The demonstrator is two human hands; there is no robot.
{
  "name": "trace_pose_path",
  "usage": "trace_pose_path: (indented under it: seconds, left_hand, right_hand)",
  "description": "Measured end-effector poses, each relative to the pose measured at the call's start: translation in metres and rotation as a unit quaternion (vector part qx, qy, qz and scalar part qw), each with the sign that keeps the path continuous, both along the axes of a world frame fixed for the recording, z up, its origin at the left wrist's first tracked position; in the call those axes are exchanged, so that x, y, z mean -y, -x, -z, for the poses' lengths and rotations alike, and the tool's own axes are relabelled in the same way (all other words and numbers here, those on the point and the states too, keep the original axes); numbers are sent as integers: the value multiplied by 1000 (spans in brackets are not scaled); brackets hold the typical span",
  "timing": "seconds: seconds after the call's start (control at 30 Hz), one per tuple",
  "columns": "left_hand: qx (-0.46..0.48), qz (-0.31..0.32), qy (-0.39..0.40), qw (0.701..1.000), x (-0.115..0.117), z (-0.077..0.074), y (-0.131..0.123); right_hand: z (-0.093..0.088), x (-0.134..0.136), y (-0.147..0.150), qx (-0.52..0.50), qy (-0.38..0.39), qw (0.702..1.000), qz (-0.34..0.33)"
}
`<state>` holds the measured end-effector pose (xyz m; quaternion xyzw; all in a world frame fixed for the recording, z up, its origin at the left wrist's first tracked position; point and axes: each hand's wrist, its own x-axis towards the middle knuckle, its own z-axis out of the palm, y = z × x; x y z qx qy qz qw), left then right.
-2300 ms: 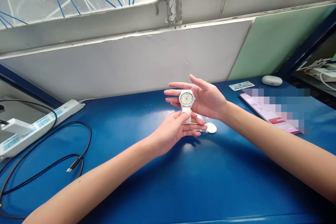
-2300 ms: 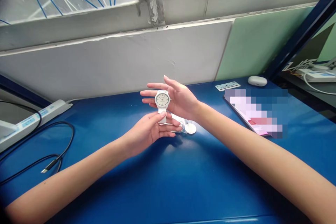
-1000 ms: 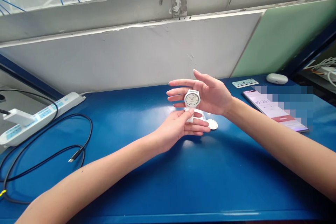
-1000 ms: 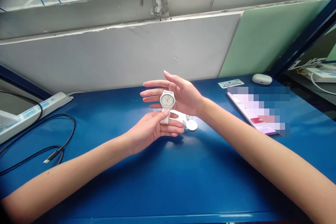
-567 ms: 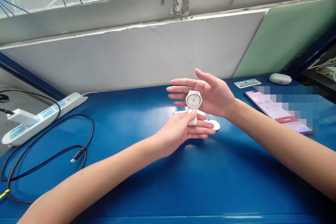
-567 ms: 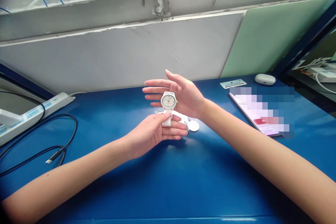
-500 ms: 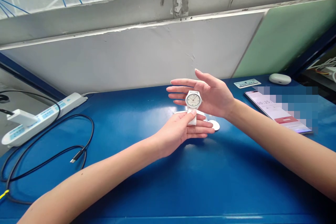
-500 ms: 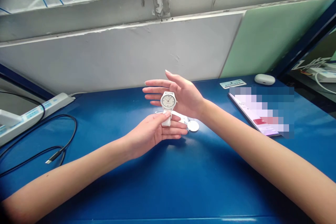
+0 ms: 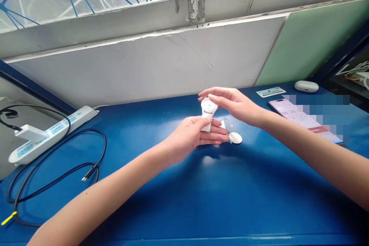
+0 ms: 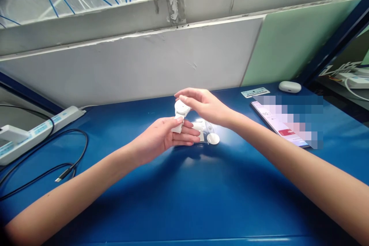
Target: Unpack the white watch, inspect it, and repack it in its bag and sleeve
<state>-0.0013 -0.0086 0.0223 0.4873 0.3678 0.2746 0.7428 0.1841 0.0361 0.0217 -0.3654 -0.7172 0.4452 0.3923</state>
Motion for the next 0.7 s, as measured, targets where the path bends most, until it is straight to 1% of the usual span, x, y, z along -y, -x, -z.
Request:
trace_pose_path:
  seconds: [0.07,0.1,0.13,0.17,0.2,0.27,0.3,0.37,0.4,0.47,0.57,0.6,0.7]
  left_hand:
    - [-87,15,-89,992,0,3,4]
    - [-139,20,-148,979,0,5,6]
    - [-195,9,-227,954,1,7,7]
    - [-248,-7,-310,918,2,9,9]
    - [-281,-19,-376,883,3,11,10]
    - [-307,-24,-470,827,5,15,11]
    - [-308,-23,-505,806,5,17,11]
    - [-305,-21,-558,771,6,21,10]
    - [-306,-21,-578,756,5,23,9]
    - [-324,-25,-606,726,4,28,9]
    - [-334,-30,-640,691,2,37,9]
    - [-329,-32,-650,684,1,41,10]
    - [-315,-15,-664,678,-2,50,10]
  right_hand:
    - [6,9,-8,54,-87,995,-7]
    - [10,14,-12,88,-140,986,-2]
    - [12,19,-16,116,-197,974,2]
    - [15,23,-20,132,-239,962,4]
    - [17,28,-24,133,-268,954,8]
    - [22,37,-31,123,-312,942,23]
    - [24,41,-33,123,-325,937,31]
    - [30,47,-37,115,-337,934,40]
    - [33,49,-39,115,-334,935,33]
    - [39,53,-40,128,-320,939,11]
    - [45,54,-41,139,-299,944,-5]
    - [47,55,-41,141,-295,945,-4]
    - [49,55,-41,151,-295,943,11]
